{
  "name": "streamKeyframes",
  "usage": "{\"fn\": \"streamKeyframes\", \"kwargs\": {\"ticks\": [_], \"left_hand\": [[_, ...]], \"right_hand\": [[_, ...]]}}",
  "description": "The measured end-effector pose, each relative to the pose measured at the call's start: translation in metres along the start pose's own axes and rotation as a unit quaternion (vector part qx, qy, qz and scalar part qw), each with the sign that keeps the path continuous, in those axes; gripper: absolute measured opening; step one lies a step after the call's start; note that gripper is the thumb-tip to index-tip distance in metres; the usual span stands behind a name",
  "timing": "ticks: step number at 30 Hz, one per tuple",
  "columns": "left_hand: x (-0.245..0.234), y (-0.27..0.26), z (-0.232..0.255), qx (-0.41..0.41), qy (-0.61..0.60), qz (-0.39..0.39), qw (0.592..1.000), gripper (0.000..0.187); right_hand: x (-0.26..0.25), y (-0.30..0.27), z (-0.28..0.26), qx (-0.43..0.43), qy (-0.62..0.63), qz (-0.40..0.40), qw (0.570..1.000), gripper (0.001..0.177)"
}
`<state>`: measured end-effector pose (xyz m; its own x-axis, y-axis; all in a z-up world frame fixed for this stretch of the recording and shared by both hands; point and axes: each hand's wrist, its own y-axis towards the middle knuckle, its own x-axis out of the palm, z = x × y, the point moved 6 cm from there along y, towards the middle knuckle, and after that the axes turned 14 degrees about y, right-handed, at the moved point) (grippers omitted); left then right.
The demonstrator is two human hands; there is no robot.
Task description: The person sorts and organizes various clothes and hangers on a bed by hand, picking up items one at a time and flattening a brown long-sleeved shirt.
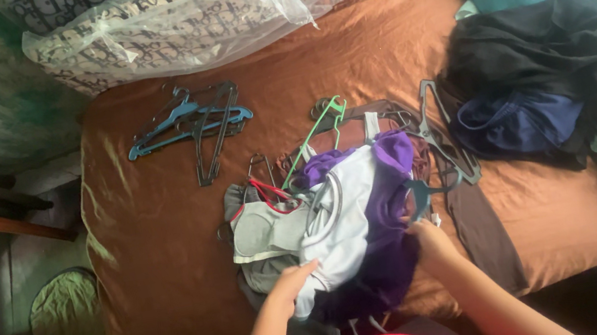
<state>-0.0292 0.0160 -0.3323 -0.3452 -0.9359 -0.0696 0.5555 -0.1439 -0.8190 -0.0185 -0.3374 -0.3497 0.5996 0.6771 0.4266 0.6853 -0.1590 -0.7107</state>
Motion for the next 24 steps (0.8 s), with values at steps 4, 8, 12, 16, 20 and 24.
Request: {"fn": "streamKeyframes", "kwargs": {"ticks": [4,8,12,16,20,24], "left_hand": [[0.009,0.008,-0.01,-0.02,0.053,0.001,0.998,0.069],[0.032,0.017,-0.002,0.007,0.028,-0.03,0.999,0.058],[0.061,0.031,0.008,0.129,-0.128,-0.066,0.981,0.044],[0.049,0.044,0.022,0.149,0.068,0.132,0.978,0.034],[-0.013,-0.018,0.074,0.283,0.217,0.341,0.87,0.027],[-0.066,-0.128,0.12,0.276,0.25,0.328,0.868,0.019]], "right_hand": [[-0.046,0.017,-0.01,0.002,-0.047,0.059,0.997,0.031],[-0.071,0.011,-0.014,0.036,-0.117,0.124,0.985,0.026],[-0.078,0.003,-0.034,0.001,-0.357,0.25,0.9,0.031],[-0.036,0.009,-0.048,-0.131,-0.428,0.156,0.88,0.032],[0.039,0.004,-0.077,-0.289,-0.453,-0.022,0.843,0.032],[0.136,-0.062,-0.129,-0.482,-0.499,-0.07,0.717,0.048]]}}
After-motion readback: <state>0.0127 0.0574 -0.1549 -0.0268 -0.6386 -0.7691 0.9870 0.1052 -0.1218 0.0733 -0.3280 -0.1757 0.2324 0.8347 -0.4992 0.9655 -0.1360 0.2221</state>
